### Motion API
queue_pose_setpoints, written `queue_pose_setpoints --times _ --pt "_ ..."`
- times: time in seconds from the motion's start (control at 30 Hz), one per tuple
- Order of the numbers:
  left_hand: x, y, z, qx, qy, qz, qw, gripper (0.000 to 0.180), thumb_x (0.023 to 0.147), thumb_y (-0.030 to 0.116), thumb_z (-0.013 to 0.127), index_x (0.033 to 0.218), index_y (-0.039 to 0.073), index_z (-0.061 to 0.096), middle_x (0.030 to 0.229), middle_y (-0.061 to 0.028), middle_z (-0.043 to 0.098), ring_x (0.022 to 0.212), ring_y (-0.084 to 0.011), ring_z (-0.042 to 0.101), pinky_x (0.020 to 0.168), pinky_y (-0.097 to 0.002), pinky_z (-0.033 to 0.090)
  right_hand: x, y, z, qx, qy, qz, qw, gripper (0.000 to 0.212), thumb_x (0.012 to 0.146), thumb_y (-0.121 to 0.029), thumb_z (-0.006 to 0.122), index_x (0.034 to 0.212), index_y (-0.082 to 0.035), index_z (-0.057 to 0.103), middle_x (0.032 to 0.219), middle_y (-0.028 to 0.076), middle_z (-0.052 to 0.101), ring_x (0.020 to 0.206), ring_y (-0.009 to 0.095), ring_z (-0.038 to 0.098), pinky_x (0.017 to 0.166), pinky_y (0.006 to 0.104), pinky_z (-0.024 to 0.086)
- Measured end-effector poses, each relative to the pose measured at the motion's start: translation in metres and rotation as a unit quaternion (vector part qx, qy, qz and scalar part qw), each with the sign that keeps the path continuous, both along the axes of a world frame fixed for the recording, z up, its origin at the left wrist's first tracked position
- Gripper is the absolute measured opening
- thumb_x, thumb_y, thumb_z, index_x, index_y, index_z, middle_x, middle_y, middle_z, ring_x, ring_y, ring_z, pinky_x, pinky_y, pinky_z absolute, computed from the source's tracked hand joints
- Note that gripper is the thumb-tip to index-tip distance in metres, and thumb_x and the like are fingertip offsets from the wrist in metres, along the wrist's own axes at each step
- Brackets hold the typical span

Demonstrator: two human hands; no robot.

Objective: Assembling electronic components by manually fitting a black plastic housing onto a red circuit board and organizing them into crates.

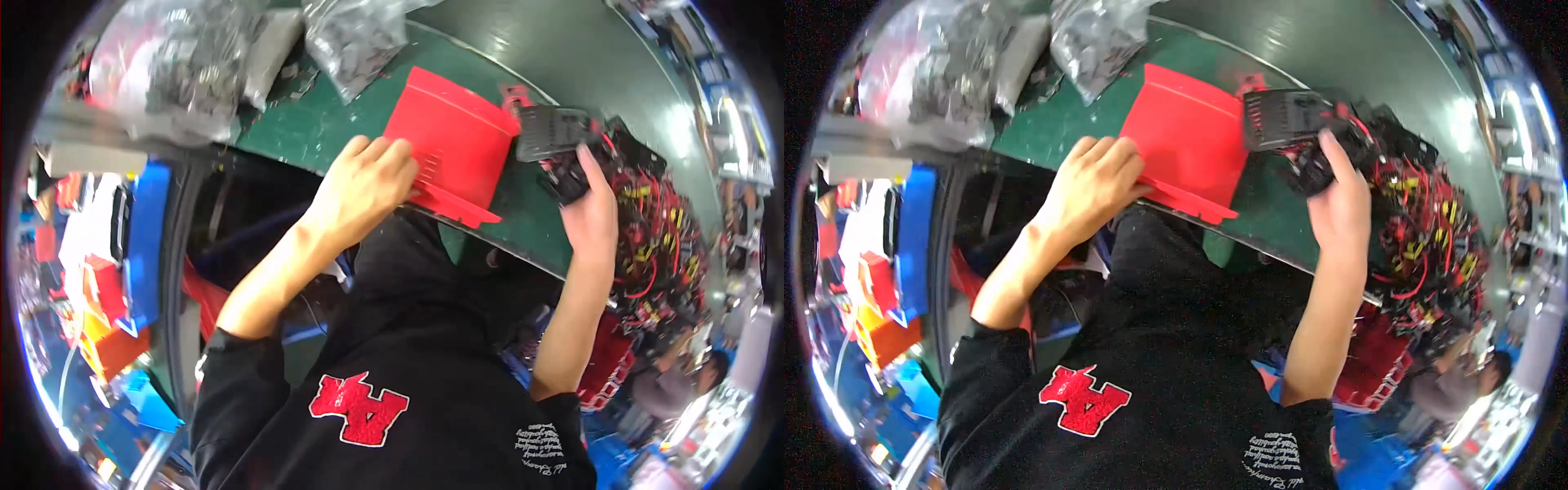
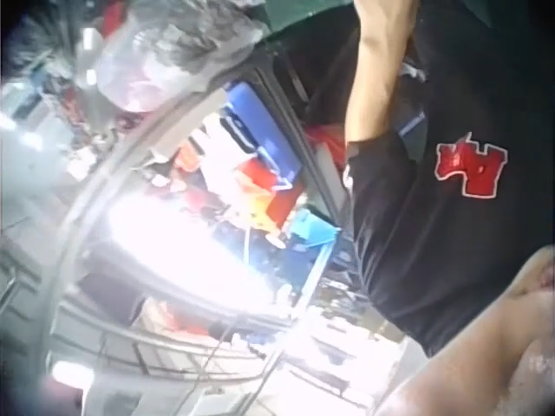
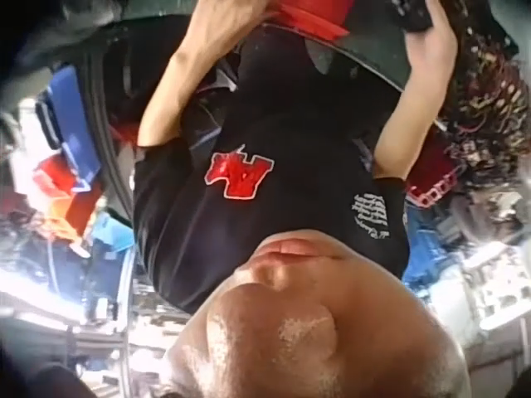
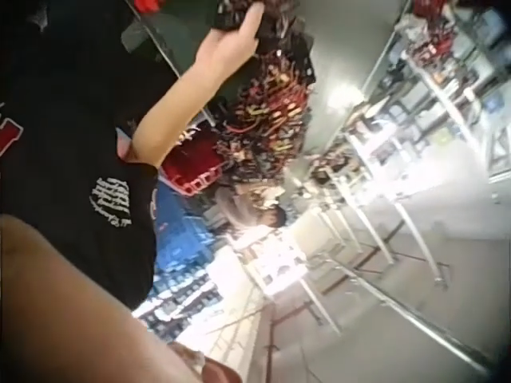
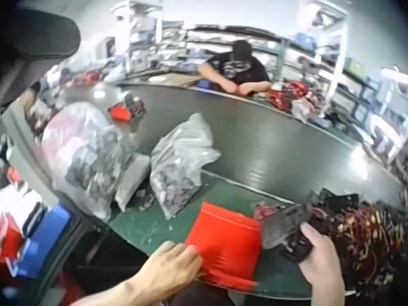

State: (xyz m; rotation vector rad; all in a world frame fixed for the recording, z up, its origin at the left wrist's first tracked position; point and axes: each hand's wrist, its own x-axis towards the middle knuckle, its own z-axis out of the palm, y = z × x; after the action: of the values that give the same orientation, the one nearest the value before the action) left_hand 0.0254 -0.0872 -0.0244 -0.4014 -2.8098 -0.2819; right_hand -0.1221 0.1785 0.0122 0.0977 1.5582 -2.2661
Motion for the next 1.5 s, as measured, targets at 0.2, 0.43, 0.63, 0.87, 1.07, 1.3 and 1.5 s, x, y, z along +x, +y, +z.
queue_pose_setpoints --times 0.2,0.43,0.63,0.87,1.07,1.3,1.5 --pt "-0.004 0.01 -0.029 0.183 0.066 -0.003 0.981 0.023 0.071 0.023 0.07 0.079 0.007 0.056 0.084 -0.0062 0.051 0.08 -0.0225 0.055 0.069 -0.0351 0.046 0.085 -0.06 0.064 0.641 0.559 -0.133 0.509 0.029 0.087 -0.013 0.067 0.113 -0.001 0.061 0.1 0.01 0.066 0.093 0.019 0.061 0.087 0.0303 0.045" --pt "0.002 0.017 -0.029 0.221 0.06 0.023 0.973 0.026 0.072 0.019 0.071 0.085 0.004 0.054 0.085 -0.0095 0.05 0.081 -0.0259 0.054 0.07 -0.0368 0.047 0.008 -0.286 0.003 0.376 0.584 0.417 0.586 0.017 0.082 -0.015 0.067 0.091 -0.001 0.066 0.08 0.014 0.066 0.074 0.029 0.064 0.066 0.0372 0.049" --pt "0.012 0.0 -0.035 0.368 0.032 -0.011 0.929 0.02 0.072 0.011 0.07 0.087 0.005 0.058 0.088 -0.0103 0.055 0.084 -0.0302 0.055 0.074 -0.0393 0.048 -0.012 -0.324 -0.026 0.521 0.556 0.477 0.438 0.016 0.076 -0.01 0.069 0.089 0.0 0.068 0.081 0.017 0.067 0.079 0.033 0.066 0.068 0.0405 0.052" --pt "0.003 -0.016 -0.025 0.42 -0.054 -0.06 0.904 0.02 0.073 0.008 0.07 0.092 0.004 0.068 0.093 -0.0122 0.066 0.09 -0.0323 0.06 0.08 -0.0404 0.049 0.009 -0.33 -0.002 0.516 0.575 0.53 0.349 0.018 0.07 -0.013 0.067 0.081 0.001 0.071 0.083 0.021 0.068 0.084 0.037 0.067 0.07 0.0462 0.053" --pt "-0.001 -0.01 -0.021 0.447 -0.108 -0.007 0.888 0.021 0.074 0.005 0.071 0.095 0.003 0.071 0.091 -0.0123 0.068 0.075 -0.0264 0.066 0.065 -0.0337 0.051 0.004 -0.31 0.004 0.458 0.652 0.346 0.496 0.017 0.071 -0.006 0.066 0.084 0.004 0.07 0.078 0.02 0.068 0.078 0.033 0.069 0.064 0.0437 0.055" --pt "0.004 0.006 -0.027 0.468 -0.147 -0.009 0.871 0.018 0.08 0.001 0.068 0.097 -0.002 0.069 0.088 -0.0115 0.069 0.08 -0.0165 0.066 0.073 -0.0276 0.05 0.12 -0.091 0.015 0.132 0.327 0.082 0.932 0.012 0.086 -0.004 0.064 0.094 0.005 0.065 0.08 0.009 0.066 0.07 0.013 0.065 0.067 0.0255 0.055" --pt "-0.006 -0.006 -0.022 0.478 -0.26 -0.029 0.839 0.024 0.083 -0.004 0.064 0.107 -0.003 0.066 0.098 -0.0057 0.068 0.089 -0.0101 0.061 0.081 -0.0235 0.048 0.165 -0.074 -0.073 0.169 0.181 -0.087 0.965 0.014 0.083 -0.002 0.07 0.095 0.004 0.065 0.082 0.008 0.069 0.077 0.011 0.067 0.069 0.0237 0.055"
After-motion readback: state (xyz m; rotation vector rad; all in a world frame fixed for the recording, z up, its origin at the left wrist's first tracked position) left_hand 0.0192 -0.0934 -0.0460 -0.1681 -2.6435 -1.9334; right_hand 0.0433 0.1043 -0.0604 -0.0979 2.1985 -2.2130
